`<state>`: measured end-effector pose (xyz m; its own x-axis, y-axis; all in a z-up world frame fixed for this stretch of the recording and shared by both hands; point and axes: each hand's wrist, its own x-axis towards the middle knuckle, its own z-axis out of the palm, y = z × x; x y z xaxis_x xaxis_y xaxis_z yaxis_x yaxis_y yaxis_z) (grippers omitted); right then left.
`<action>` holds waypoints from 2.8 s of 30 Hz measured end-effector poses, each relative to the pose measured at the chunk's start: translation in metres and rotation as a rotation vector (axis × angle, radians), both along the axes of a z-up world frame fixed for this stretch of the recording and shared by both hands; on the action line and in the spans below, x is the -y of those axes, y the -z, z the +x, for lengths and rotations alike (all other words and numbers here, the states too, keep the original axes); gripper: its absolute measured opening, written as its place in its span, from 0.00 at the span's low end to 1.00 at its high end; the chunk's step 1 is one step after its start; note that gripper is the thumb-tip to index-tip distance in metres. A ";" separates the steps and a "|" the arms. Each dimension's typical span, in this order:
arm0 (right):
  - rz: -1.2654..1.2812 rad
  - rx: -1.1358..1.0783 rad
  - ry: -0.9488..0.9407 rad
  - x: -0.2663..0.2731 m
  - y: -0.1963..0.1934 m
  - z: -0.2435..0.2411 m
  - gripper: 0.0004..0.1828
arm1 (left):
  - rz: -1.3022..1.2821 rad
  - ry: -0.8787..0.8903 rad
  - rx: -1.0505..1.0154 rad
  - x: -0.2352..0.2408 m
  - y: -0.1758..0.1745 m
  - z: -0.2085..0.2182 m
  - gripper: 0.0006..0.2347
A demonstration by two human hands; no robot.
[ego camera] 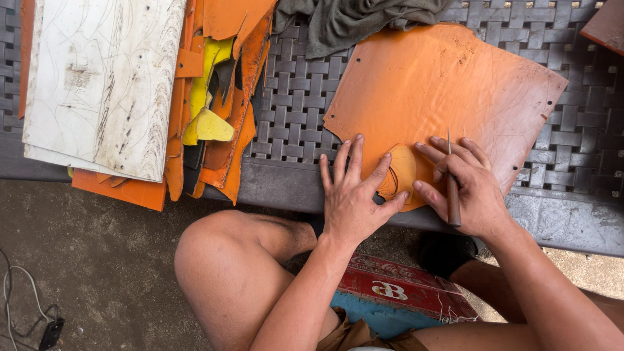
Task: The person uses a sharp knife to cut a curved shape from an orange leather sheet placed on a woven mat. They hold the leather with one hand and guide the knife with the other, removing the cut piece and setting it aside.
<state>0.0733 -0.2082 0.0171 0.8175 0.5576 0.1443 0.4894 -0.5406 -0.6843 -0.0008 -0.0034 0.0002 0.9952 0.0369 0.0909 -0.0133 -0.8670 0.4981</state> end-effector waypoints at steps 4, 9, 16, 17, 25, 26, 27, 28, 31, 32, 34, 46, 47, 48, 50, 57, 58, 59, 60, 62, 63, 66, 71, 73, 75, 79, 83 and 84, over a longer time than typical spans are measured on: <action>-0.056 0.049 0.078 -0.010 0.007 -0.002 0.21 | 0.004 0.003 0.021 0.001 0.003 -0.001 0.28; -0.061 0.073 0.087 -0.012 0.005 -0.005 0.22 | 0.082 0.084 0.074 0.007 0.000 -0.004 0.24; -0.088 0.081 0.072 -0.010 0.010 -0.005 0.20 | 0.190 0.151 -0.208 0.017 -0.023 0.008 0.21; -0.084 0.077 0.064 -0.009 0.010 -0.004 0.19 | 0.262 0.153 -0.257 0.026 -0.028 0.012 0.21; -0.053 0.029 0.017 0.001 0.012 0.008 0.18 | 0.366 0.175 -0.487 0.057 -0.044 0.024 0.26; -0.017 0.021 0.012 0.003 0.011 0.013 0.18 | 0.375 0.182 -0.480 0.054 -0.043 0.026 0.26; 0.015 0.007 0.008 0.007 0.009 0.017 0.20 | 0.381 0.193 -0.479 0.053 -0.043 0.026 0.27; 0.100 -0.198 0.170 0.010 0.007 0.023 0.19 | 0.364 0.208 -0.510 0.051 -0.043 0.025 0.27; 0.317 -0.626 0.410 0.006 0.001 0.059 0.26 | 0.309 0.228 -0.550 0.045 -0.044 0.030 0.26; 0.360 -0.658 0.325 0.000 0.000 0.072 0.24 | 0.287 0.220 -0.542 0.043 -0.043 0.030 0.25; 0.326 -0.719 0.180 -0.017 -0.002 0.091 0.24 | 0.289 0.247 -0.573 0.044 -0.042 0.032 0.19; -0.147 -0.954 -0.040 -0.086 0.001 0.118 0.31 | 0.425 0.365 -0.656 0.082 -0.056 0.050 0.07; -0.164 -0.951 -0.042 -0.085 0.002 0.118 0.31 | 0.416 0.383 -0.666 0.082 -0.057 0.053 0.08; -0.182 -0.949 -0.044 -0.084 0.003 0.118 0.31 | 0.408 0.401 -0.677 0.082 -0.058 0.055 0.09; -0.179 -0.961 -0.044 -0.082 0.005 0.117 0.31 | 0.379 0.428 -0.702 0.081 -0.060 0.054 0.09; -0.155 -0.936 -0.033 -0.084 0.003 0.118 0.30 | 0.341 0.433 -0.704 0.076 -0.063 0.059 0.08; -0.157 -0.930 -0.051 -0.085 0.002 0.118 0.30 | 0.342 0.436 -0.703 0.075 -0.063 0.059 0.08; -0.159 -0.926 -0.066 -0.086 0.001 0.118 0.30 | 0.343 0.443 -0.703 0.075 -0.063 0.059 0.07; -0.161 -0.921 -0.082 -0.086 -0.001 0.117 0.30 | 0.344 0.449 -0.703 0.075 -0.063 0.059 0.07; -0.215 -0.844 -0.143 -0.087 -0.006 0.119 0.29 | 0.314 0.440 -0.714 0.075 -0.064 0.060 0.07; -0.241 -0.806 -0.171 -0.087 -0.008 0.119 0.28 | 0.299 0.438 -0.720 0.075 -0.063 0.060 0.07; -0.357 -0.767 -0.134 -0.087 -0.012 0.123 0.30 | 0.380 0.527 -0.747 0.073 -0.060 0.062 0.09; -0.289 -0.787 -0.085 -0.073 -0.014 0.131 0.31 | 0.376 0.421 -0.704 0.074 -0.059 0.064 0.10; -0.260 -0.779 -0.055 -0.066 -0.010 0.132 0.30 | 0.377 0.415 -0.688 0.074 -0.059 0.063 0.09; -0.227 -0.772 -0.028 -0.060 -0.005 0.132 0.31 | 0.355 0.403 -0.686 0.074 -0.059 0.062 0.09; -0.146 -0.783 0.015 -0.046 0.007 0.131 0.26 | 0.359 0.400 -0.682 0.073 -0.060 0.061 0.09; 0.009 -0.743 0.108 -0.028 0.017 0.117 0.25 | 0.346 0.411 -0.703 0.073 -0.059 0.063 0.09; 0.033 -0.721 0.135 -0.023 0.018 0.111 0.25 | 0.341 0.412 -0.698 0.073 -0.059 0.062 0.09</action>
<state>0.1847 -0.1852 -0.0010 0.7771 0.4497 -0.4403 -0.1579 -0.5379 -0.8281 0.0608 -0.0768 0.0590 0.7560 -0.2559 -0.6024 -0.1473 -0.9633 0.2243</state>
